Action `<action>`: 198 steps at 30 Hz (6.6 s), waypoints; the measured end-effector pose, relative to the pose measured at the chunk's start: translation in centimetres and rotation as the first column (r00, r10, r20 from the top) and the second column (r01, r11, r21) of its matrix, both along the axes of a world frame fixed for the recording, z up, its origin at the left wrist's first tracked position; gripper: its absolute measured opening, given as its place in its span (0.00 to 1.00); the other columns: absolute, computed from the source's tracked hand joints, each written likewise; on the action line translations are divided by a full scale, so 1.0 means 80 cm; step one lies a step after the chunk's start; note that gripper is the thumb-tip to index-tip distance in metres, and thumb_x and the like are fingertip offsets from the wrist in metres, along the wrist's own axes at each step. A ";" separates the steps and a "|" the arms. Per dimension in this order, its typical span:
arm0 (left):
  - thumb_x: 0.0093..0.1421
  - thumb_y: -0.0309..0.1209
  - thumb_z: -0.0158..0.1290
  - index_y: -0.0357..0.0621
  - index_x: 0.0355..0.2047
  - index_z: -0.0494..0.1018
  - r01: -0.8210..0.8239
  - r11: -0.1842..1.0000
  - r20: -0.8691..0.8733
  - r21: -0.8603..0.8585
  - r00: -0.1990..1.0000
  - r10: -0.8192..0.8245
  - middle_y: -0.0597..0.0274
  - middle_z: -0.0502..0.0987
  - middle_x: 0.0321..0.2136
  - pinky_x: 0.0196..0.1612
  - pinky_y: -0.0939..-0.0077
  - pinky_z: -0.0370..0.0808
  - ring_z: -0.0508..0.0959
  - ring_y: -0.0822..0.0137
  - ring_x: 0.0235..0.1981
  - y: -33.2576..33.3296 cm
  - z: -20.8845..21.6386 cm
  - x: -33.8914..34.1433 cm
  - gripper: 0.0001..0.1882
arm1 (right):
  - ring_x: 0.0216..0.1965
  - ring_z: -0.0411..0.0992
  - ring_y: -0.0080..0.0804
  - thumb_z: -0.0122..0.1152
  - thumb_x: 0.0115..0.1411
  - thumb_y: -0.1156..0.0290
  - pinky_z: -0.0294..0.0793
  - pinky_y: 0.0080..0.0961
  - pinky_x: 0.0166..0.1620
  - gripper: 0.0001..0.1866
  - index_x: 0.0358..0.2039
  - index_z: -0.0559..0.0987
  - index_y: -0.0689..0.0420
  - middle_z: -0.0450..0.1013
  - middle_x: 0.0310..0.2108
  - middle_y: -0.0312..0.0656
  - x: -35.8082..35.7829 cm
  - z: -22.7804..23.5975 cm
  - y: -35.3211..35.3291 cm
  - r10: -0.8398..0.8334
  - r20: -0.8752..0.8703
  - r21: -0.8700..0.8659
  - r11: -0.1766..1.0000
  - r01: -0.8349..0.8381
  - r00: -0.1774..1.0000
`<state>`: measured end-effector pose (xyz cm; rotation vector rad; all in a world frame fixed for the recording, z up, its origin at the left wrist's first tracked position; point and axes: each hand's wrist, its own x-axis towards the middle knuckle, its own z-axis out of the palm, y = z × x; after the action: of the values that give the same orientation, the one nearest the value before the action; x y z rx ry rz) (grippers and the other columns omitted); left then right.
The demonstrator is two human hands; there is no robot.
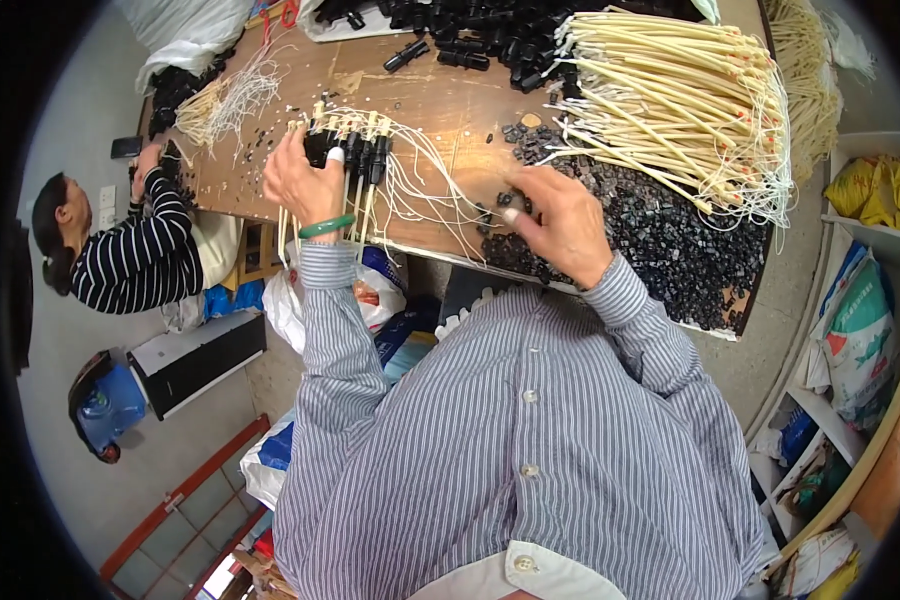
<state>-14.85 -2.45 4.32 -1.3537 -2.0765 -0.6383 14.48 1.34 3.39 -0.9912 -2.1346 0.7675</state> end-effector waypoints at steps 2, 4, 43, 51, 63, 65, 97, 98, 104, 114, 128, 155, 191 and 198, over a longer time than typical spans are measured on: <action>0.42 0.27 0.58 0.50 0.38 0.78 0.260 0.965 0.170 0.029 0.950 -0.261 0.65 0.78 0.36 0.48 0.69 0.68 0.74 0.64 0.39 0.026 -0.001 0.024 0.19 | 0.22 0.69 0.24 0.64 0.50 0.75 0.68 0.18 0.25 0.15 0.41 0.80 0.57 0.77 0.31 0.36 0.019 -0.001 0.010 -0.049 0.109 -0.004 0.999 0.050 0.993; 0.44 0.23 0.58 0.49 0.42 0.77 0.513 0.857 0.482 0.056 0.737 -0.473 0.60 0.79 0.41 0.50 0.66 0.72 0.75 0.62 0.44 0.049 -0.009 0.081 0.21 | 0.22 0.69 0.25 0.64 0.49 0.74 0.68 0.20 0.27 0.11 0.35 0.81 0.56 0.77 0.29 0.35 0.056 -0.008 0.034 -0.178 0.186 0.094 0.982 0.163 0.966; 0.53 0.23 0.54 0.58 0.41 0.78 0.868 0.496 0.645 -0.023 0.392 -0.656 0.69 0.78 0.33 0.38 0.73 0.73 0.73 0.70 0.33 0.074 -0.063 0.155 0.17 | 0.12 0.63 0.22 0.61 0.55 0.67 0.59 0.19 0.13 0.12 0.41 0.81 0.50 0.71 0.17 0.31 0.113 -0.004 0.037 -0.117 0.505 0.288 0.957 -0.040 0.855; 0.56 0.32 0.54 0.59 0.41 0.76 0.878 0.431 0.334 -0.208 0.478 -0.812 0.74 0.73 0.22 0.19 0.80 0.67 0.68 0.78 0.19 0.050 -0.006 0.222 0.11 | 0.10 0.55 0.17 0.61 0.57 0.65 0.55 0.12 0.13 0.08 0.34 0.78 0.54 0.72 0.21 0.32 0.094 0.002 0.039 -0.221 0.281 0.301 0.944 0.133 0.934; 0.51 0.22 0.56 0.43 0.39 0.75 0.628 0.777 0.998 0.035 -0.067 0.010 0.66 0.77 0.26 0.18 0.80 0.66 0.69 0.74 0.16 0.040 -0.010 0.205 0.13 | 0.15 0.62 0.20 0.64 0.49 0.76 0.63 0.18 0.20 0.09 0.33 0.78 0.55 0.71 0.21 0.33 0.068 -0.008 0.019 -0.005 0.148 0.161 0.987 -0.019 0.989; 0.50 0.19 0.54 0.42 0.38 0.76 0.672 0.738 0.992 0.064 0.037 -0.120 0.63 0.78 0.29 0.21 0.78 0.70 0.72 0.71 0.19 0.028 -0.016 0.207 0.14 | 0.14 0.63 0.22 0.64 0.47 0.77 0.63 0.20 0.19 0.11 0.34 0.79 0.55 0.71 0.19 0.33 0.066 -0.001 0.014 -0.008 0.133 -0.055 0.998 0.015 0.991; 0.41 0.16 0.57 0.47 0.36 0.76 0.805 0.491 0.664 0.335 0.168 -0.729 0.68 0.78 0.27 0.32 0.78 0.72 0.75 0.71 0.28 0.037 -0.035 0.205 0.20 | 0.11 0.61 0.24 0.57 0.52 0.78 0.59 0.21 0.16 0.09 0.36 0.79 0.57 0.72 0.17 0.34 0.067 -0.014 0.011 0.011 -0.189 -0.145 0.989 -0.040 0.982; 0.41 0.17 0.57 0.48 0.36 0.76 0.808 0.504 0.673 0.306 0.191 -0.715 0.68 0.78 0.27 0.31 0.78 0.72 0.75 0.71 0.28 0.037 -0.037 0.205 0.19 | 0.11 0.60 0.24 0.57 0.52 0.78 0.59 0.21 0.16 0.09 0.35 0.79 0.57 0.71 0.16 0.34 0.069 -0.016 0.013 0.014 -0.192 -0.193 0.980 -0.051 0.981; 0.45 0.16 0.57 0.50 0.30 0.79 0.582 0.804 0.796 -0.124 0.542 -0.269 0.67 0.77 0.29 0.30 0.79 0.73 0.73 0.73 0.27 0.089 -0.041 0.208 0.14 | 0.13 0.56 0.18 0.57 0.53 0.78 0.54 0.17 0.18 0.06 0.32 0.80 0.59 0.67 0.14 0.30 0.081 -0.023 0.028 -0.096 -0.154 -0.326 0.945 0.042 0.983; 0.46 0.15 0.58 0.48 0.32 0.81 0.569 0.819 0.938 -0.072 0.317 -0.138 0.62 0.80 0.28 0.35 0.78 0.78 0.77 0.71 0.28 0.104 -0.043 0.193 0.14 | 0.14 0.54 0.16 0.57 0.52 0.77 0.52 0.16 0.18 0.04 0.27 0.79 0.59 0.65 0.13 0.28 0.092 -0.030 0.049 -0.259 -0.110 -0.465 0.867 0.180 0.960; 0.43 0.12 0.54 0.43 0.32 0.81 0.542 0.800 0.942 0.256 0.046 -0.333 0.69 0.76 0.23 0.25 0.89 0.67 0.71 0.78 0.24 0.033 -0.009 0.261 0.16 | 0.13 0.56 0.20 0.59 0.50 0.80 0.55 0.16 0.18 0.06 0.29 0.79 0.57 0.66 0.14 0.30 0.065 -0.022 0.010 -0.334 -0.012 0.041 0.942 0.334 0.942; 0.41 0.19 0.56 0.45 0.34 0.77 0.787 0.602 0.603 -0.131 0.546 -0.582 0.67 0.79 0.25 0.22 0.80 0.68 0.73 0.71 0.20 0.025 -0.019 0.223 0.17 | 0.15 0.58 0.16 0.63 0.53 0.78 0.58 0.14 0.19 0.12 0.39 0.80 0.56 0.65 0.14 0.27 0.080 0.006 0.020 -0.025 0.097 -0.217 0.975 0.046 0.995; 0.49 0.18 0.51 0.46 0.42 0.76 0.632 0.769 0.917 -0.102 0.359 -0.174 0.58 0.79 0.39 0.49 0.69 0.72 0.75 0.64 0.41 0.114 -0.027 0.153 0.18 | 0.19 0.65 0.29 0.60 0.51 0.72 0.65 0.27 0.22 0.02 0.27 0.76 0.52 0.67 0.21 0.33 0.113 0.015 0.080 -0.199 0.228 0.463 0.883 0.073 0.953; 0.49 0.18 0.51 0.49 0.38 0.75 0.760 0.646 0.867 -0.073 0.369 -0.336 0.67 0.80 0.36 0.43 0.68 0.75 0.77 0.63 0.33 0.076 -0.030 0.184 0.16 | 0.18 0.63 0.23 0.59 0.53 0.71 0.63 0.23 0.21 0.06 0.33 0.76 0.51 0.66 0.19 0.31 0.086 -0.008 0.050 -0.099 0.252 0.277 0.961 0.026 0.963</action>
<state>-0.11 3.59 1.94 -2.5365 -2.5005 -1.3084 21.34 5.33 2.75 -1.0529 -2.3430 0.3100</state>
